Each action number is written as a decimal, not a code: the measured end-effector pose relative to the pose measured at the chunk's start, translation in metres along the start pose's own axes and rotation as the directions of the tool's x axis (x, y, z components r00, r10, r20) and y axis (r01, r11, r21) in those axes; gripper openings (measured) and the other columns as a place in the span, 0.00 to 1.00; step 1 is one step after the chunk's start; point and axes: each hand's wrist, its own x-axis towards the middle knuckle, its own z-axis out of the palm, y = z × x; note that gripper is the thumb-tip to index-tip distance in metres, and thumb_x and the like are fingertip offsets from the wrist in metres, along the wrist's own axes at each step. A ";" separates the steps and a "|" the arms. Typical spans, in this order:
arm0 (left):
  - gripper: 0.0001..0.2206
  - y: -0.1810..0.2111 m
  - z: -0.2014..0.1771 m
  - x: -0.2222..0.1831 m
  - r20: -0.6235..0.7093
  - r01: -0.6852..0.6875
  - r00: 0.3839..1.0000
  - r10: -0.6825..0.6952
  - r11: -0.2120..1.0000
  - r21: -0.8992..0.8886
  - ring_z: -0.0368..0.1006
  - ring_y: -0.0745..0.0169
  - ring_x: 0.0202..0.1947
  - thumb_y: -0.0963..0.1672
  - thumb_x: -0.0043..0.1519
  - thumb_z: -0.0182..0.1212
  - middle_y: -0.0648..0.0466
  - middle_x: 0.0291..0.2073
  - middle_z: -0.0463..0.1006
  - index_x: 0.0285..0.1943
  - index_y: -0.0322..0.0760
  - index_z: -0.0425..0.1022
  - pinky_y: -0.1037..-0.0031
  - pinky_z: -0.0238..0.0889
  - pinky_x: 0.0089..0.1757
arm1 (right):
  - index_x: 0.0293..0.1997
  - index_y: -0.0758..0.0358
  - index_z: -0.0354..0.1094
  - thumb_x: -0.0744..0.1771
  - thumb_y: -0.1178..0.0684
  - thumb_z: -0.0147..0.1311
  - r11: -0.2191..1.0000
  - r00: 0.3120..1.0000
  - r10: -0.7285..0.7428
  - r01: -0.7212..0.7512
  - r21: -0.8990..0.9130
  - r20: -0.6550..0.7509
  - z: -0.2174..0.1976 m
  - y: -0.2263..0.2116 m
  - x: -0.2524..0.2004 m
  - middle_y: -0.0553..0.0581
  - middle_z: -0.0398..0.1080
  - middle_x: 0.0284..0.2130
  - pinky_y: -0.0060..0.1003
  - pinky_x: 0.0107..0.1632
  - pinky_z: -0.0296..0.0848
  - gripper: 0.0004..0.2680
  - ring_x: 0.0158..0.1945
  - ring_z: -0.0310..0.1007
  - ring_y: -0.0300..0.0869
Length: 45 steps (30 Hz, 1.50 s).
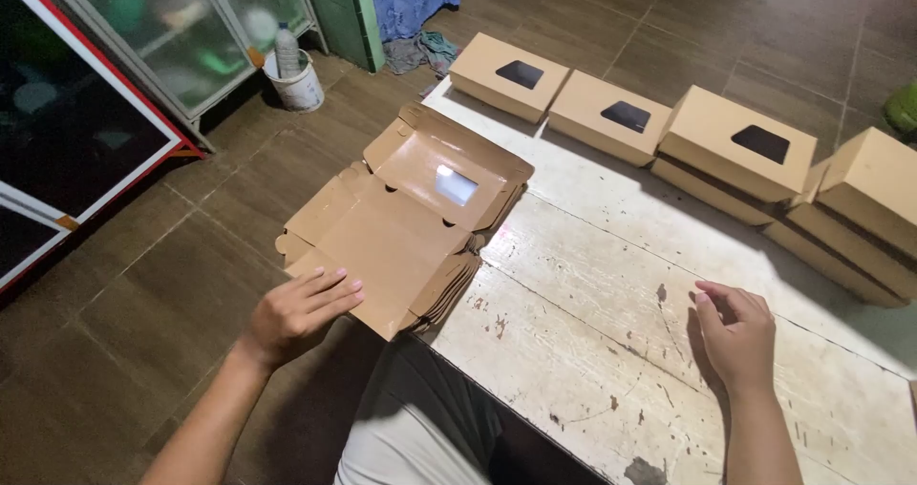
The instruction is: Assembling a cardboard box by folding flaps and inserting a paper liner.
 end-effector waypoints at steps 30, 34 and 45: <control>0.45 0.139 0.035 0.162 0.019 0.183 0.968 -0.251 0.648 -0.739 0.46 0.30 0.74 0.35 0.38 0.54 0.39 0.72 0.59 0.76 0.30 0.60 0.46 0.37 0.68 | 0.48 0.56 0.79 0.67 0.55 0.59 0.960 0.990 0.123 -0.101 0.262 -0.072 -0.010 -0.017 -0.004 0.62 0.77 0.38 0.47 0.56 0.72 0.07 0.48 0.76 0.51; 0.50 0.212 0.055 0.220 0.288 0.259 0.953 -0.093 0.743 -0.618 0.38 0.21 0.74 0.33 0.36 0.59 0.33 0.75 0.49 0.78 0.27 0.51 0.34 0.32 0.65 | 0.49 0.58 0.79 0.68 0.55 0.57 0.923 0.977 0.210 -0.184 0.338 -0.044 -0.031 -0.021 -0.011 0.62 0.77 0.37 0.47 0.54 0.73 0.07 0.44 0.77 0.48; 0.39 0.308 0.156 0.281 0.526 0.616 0.788 -0.320 0.415 -0.670 0.32 0.36 0.77 0.34 0.56 0.48 0.49 0.77 0.45 0.81 0.48 0.51 0.36 0.16 0.65 | 0.37 0.67 0.79 0.62 0.54 0.66 0.811 0.925 0.117 -0.300 0.503 0.362 -0.115 -0.063 -0.053 0.62 0.75 0.20 0.38 0.31 0.75 0.08 0.26 0.76 0.44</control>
